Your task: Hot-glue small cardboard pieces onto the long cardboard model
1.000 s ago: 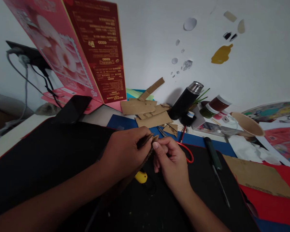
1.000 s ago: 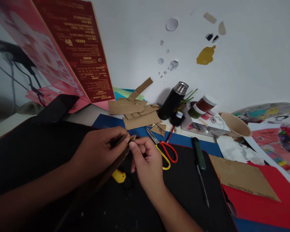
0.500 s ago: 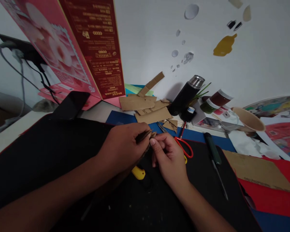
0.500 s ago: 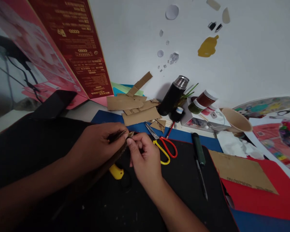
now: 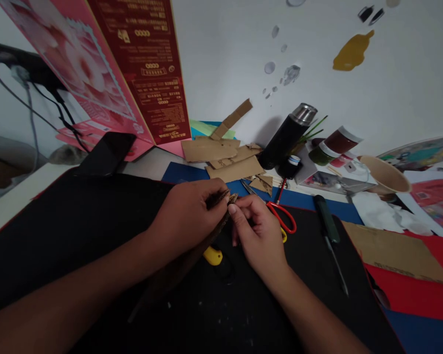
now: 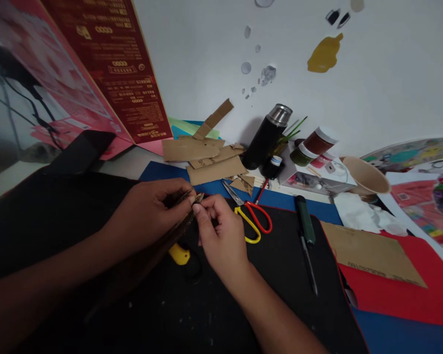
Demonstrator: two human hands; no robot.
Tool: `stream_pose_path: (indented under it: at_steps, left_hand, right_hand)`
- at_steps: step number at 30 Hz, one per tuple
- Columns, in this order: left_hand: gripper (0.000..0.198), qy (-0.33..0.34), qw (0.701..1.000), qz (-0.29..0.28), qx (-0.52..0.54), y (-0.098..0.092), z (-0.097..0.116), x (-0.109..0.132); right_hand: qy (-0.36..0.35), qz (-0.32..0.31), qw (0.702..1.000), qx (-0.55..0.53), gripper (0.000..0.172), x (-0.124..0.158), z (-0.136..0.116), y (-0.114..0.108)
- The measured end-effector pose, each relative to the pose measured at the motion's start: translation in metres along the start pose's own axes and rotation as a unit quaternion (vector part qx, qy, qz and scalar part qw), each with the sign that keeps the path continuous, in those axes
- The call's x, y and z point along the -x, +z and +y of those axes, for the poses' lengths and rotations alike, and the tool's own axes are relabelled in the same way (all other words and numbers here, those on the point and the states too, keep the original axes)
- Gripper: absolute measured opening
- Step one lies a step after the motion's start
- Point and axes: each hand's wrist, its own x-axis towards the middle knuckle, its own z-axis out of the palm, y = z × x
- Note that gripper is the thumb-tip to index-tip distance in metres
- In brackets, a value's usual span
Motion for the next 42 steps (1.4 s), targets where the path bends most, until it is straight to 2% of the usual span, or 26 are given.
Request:
stream_pose_path:
  at_steps: [8,33,42]
  left_hand:
    - [0.019,-0.013,0.999,-0.004,0.035,0.0032,-0.0030,0.0001]
    - [0.018,-0.036,0.999,-0.020,0.017,0.0061,-0.0052,-0.0001]
    - [0.018,-0.022,0.999,-0.032,0.005,0.0043,-0.0036,-0.0004]
  right_hand:
    - [-0.001,-0.010,1.000,0.008,0.016,-0.0005,-0.0001,0.0003]
    - [0.012,-0.028,0.999,0.024,0.019,-0.0012,-0.0008,-0.0005]
    - [0.012,-0.043,0.999,0.010,0.020,-0.0022,-0.0003,-0.0014]
